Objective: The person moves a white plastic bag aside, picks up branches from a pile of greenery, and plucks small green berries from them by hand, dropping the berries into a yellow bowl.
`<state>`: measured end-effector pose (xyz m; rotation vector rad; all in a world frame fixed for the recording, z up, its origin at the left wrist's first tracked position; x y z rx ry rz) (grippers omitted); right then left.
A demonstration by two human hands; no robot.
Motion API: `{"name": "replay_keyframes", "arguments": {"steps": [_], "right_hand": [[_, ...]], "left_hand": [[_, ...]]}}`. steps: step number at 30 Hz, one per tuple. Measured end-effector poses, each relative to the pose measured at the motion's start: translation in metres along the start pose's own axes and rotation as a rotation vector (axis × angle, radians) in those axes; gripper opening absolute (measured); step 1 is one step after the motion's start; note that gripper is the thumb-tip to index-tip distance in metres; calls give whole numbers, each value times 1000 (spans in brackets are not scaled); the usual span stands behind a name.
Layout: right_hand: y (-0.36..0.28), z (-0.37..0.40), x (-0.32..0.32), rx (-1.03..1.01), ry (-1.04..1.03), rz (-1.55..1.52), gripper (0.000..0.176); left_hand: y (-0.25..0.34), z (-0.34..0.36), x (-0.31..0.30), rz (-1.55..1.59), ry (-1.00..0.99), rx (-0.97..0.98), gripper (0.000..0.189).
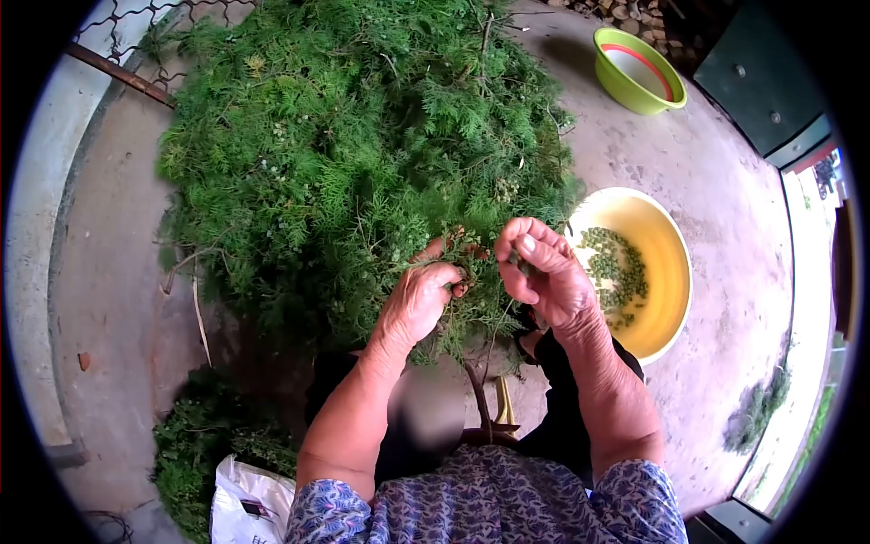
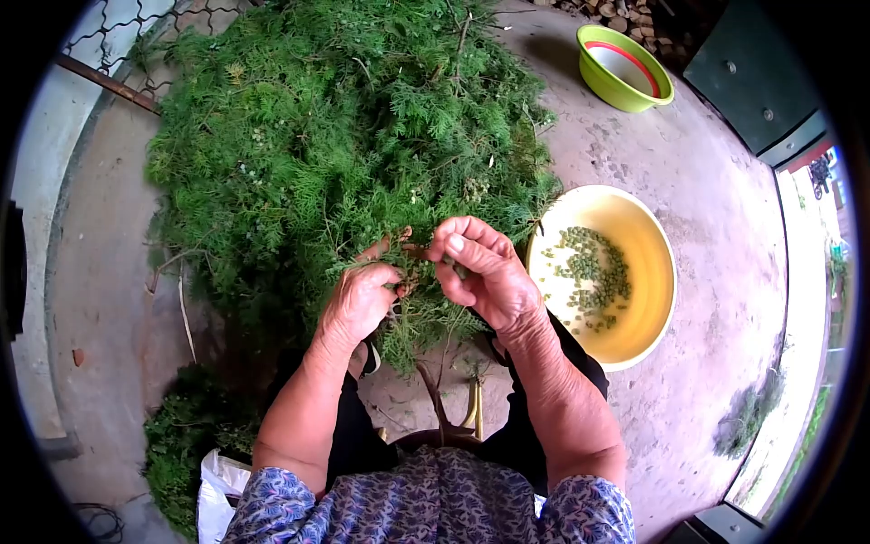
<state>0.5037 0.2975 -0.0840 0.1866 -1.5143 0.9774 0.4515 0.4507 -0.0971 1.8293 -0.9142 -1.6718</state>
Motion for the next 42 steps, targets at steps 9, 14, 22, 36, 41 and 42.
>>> {"name": "replay_keyframes", "arguments": {"steps": [9, 14, 22, 36, 41, 42], "right_hand": [[12, 1, 17, -120, 52, 1025, 15], [13, -7, 10, -286, 163, 1223, 20], [18, -17, 11, -356, 127, 1433, 16], [10, -17, 8, -297, 12, 1520, 21], [5, -16, -5, 37, 88, 1154, 31], [7, -13, -9, 211, 182, 944, 32]], "left_hand": [[-11, -4, 10, 457, -62, -202, 30], [-8, -10, 23, 934, -90, -417, 29], [-14, -7, 24, 731, -171, -491, 36], [-7, -12, 19, 671, -267, -434, 18], [3, -13, 14, 775, -326, -384, 16], [3, -14, 14, 735, -340, -357, 18]]}}
Point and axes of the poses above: each hand's wrist, its own z-axis away from the middle knuckle, its own x-axis out of the palm, y = z × x, the point moved 4 cm from there along -z, towards the middle knuckle, and after that the axes turned 8 degrees about -z, right-handed, at the moved point
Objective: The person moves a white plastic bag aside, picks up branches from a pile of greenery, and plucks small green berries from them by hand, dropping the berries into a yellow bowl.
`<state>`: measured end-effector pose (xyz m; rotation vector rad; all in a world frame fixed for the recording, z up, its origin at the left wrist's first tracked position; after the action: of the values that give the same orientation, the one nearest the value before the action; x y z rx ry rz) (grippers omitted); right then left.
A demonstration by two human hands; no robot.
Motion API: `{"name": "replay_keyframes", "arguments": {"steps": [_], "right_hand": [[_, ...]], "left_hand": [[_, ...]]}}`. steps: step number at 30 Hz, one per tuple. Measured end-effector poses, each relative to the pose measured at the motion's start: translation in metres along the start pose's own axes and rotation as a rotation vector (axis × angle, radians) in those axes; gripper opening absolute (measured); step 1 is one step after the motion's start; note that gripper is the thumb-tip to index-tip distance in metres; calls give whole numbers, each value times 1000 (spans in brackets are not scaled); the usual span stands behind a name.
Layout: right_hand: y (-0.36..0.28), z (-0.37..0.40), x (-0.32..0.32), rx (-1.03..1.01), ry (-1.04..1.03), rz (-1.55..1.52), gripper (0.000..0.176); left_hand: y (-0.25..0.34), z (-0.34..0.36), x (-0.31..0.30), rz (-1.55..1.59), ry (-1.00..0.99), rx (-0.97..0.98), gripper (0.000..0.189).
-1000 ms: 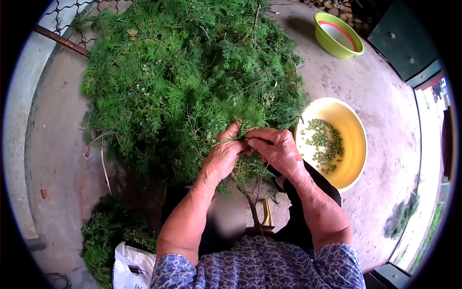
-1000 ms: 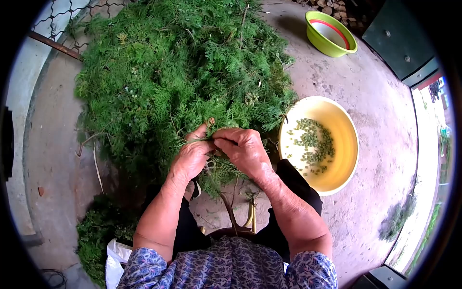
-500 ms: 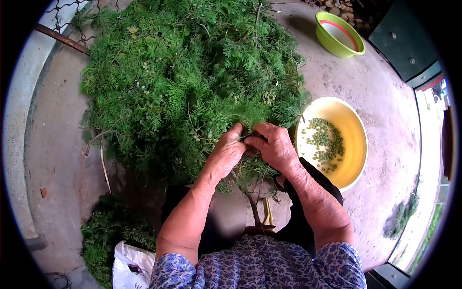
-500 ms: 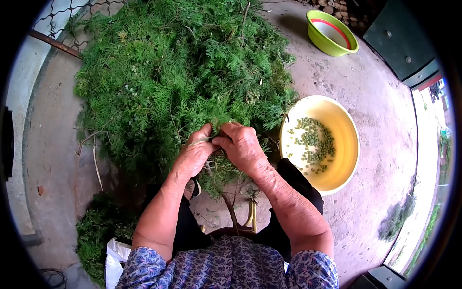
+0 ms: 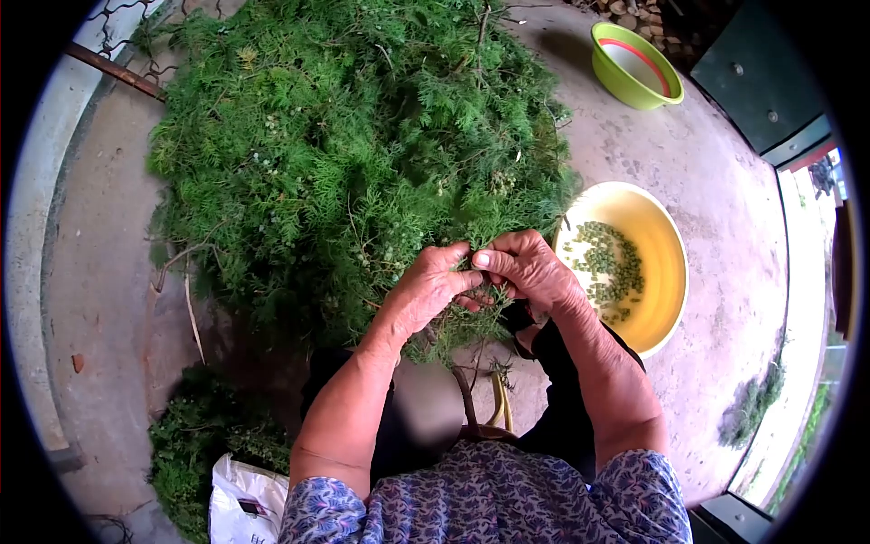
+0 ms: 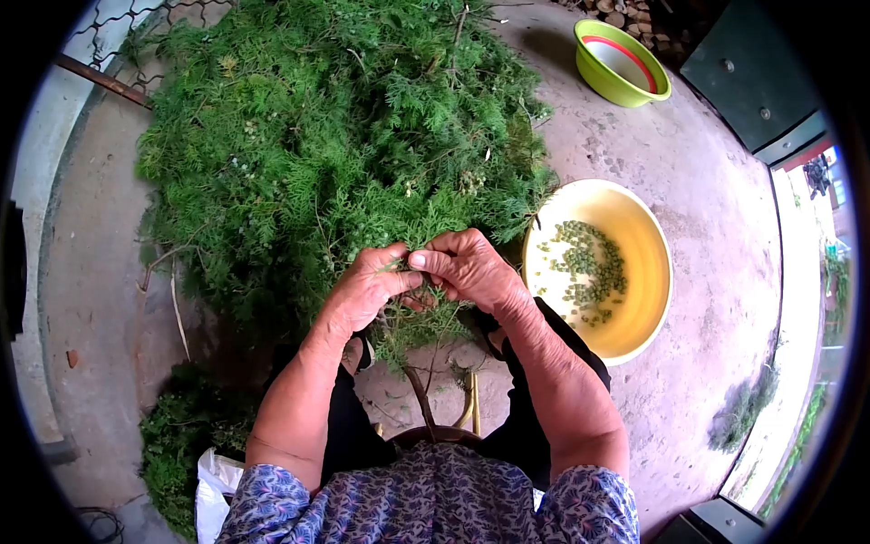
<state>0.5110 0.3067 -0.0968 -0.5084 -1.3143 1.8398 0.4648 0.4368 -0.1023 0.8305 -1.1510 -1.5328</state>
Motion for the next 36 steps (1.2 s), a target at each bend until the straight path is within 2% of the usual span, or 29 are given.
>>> {"name": "replay_keyframes", "arguments": {"steps": [1, 2, 4, 5, 8, 12, 14, 16, 18, 20, 22, 24, 26, 28, 29, 31, 32, 33, 34, 35, 36], "right_hand": [[9, 1, -3, 59, -14, -167, 30], [11, 1, -4, 58, -11, -165, 30], [15, 1, -6, 24, 11, -424, 24], [17, 2, -10, -8, 29, -453, 21], [12, 13, -41, 11, 259, -372, 14], [32, 36, -127, -48, 611, 213, 21], [51, 44, -173, -8, 771, 247, 20], [78, 54, -226, -25, 886, 463, 21], [118, 62, -272, -95, 1035, 421, 16], [149, 69, -313, -69, 1103, 448, 11], [187, 77, -360, 233, 1229, 687, 14], [184, 85, -358, 288, 1224, 725, 15], [164, 91, -338, 344, 1217, 761, 16], [123, 101, -288, 329, 1412, 702, 18], [140, 97, -304, 328, 1415, 700, 18], [188, 78, -349, -101, 1176, 473, 22], [155, 69, -318, -70, 1172, 594, 24], [122, 58, -285, -12, 1041, 529, 24], [116, 46, -262, -60, 914, 228, 22], [83, 45, -210, -161, 854, 197, 26], [67, 34, -178, -90, 642, 145, 30]], "left_hand": [[-7, -1, -2, 76, 1, -16, 22], [-8, -2, -3, 77, -1, -13, 22], [-11, -3, -8, 232, 79, -30, 23], [-13, -4, -11, 304, 107, 2, 23], [-14, -2, -19, 479, 201, -32, 24], [-25, -8, -25, 667, 185, 16, 27], [-24, -8, -24, 663, 180, 18, 29], [-21, -8, -21, 597, 209, 64, 28], [-19, -5, -18, 583, 230, 84, 27], [-13, 0, -17, 281, 283, 148, 26], [-9, 3, -15, 200, 316, 150, 24], [-6, 5, -15, -95, 346, 241, 23], [-2, 6, -13, -75, 351, 249, 23], [1, 9, -12, -122, 382, 204, 24], [-4, 8, -13, -212, 366, 219, 25], [-2, 8, -11, -155, 384, 185, 25], [-2, 10, -9, -93, 402, 144, 24], [1, 9, -10, -3, 374, 95, 22], [0, 8, -12, 68, 340, 59, 20], [-3, 8, -14, 173, 348, 76, 21], [-6, 6, -18, 275, 363, 102, 21]]}}
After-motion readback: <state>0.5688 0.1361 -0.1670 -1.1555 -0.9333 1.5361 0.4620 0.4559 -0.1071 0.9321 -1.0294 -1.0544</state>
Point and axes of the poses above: each hand's wrist, its own z-axis away from the middle knuckle, its own x-axis out of the palm, y = z × x, the point moved 4 cm from there along -z, towards the middle knuckle, and after that the axes turned 8 degrees about -z, right-handed, at the moved point
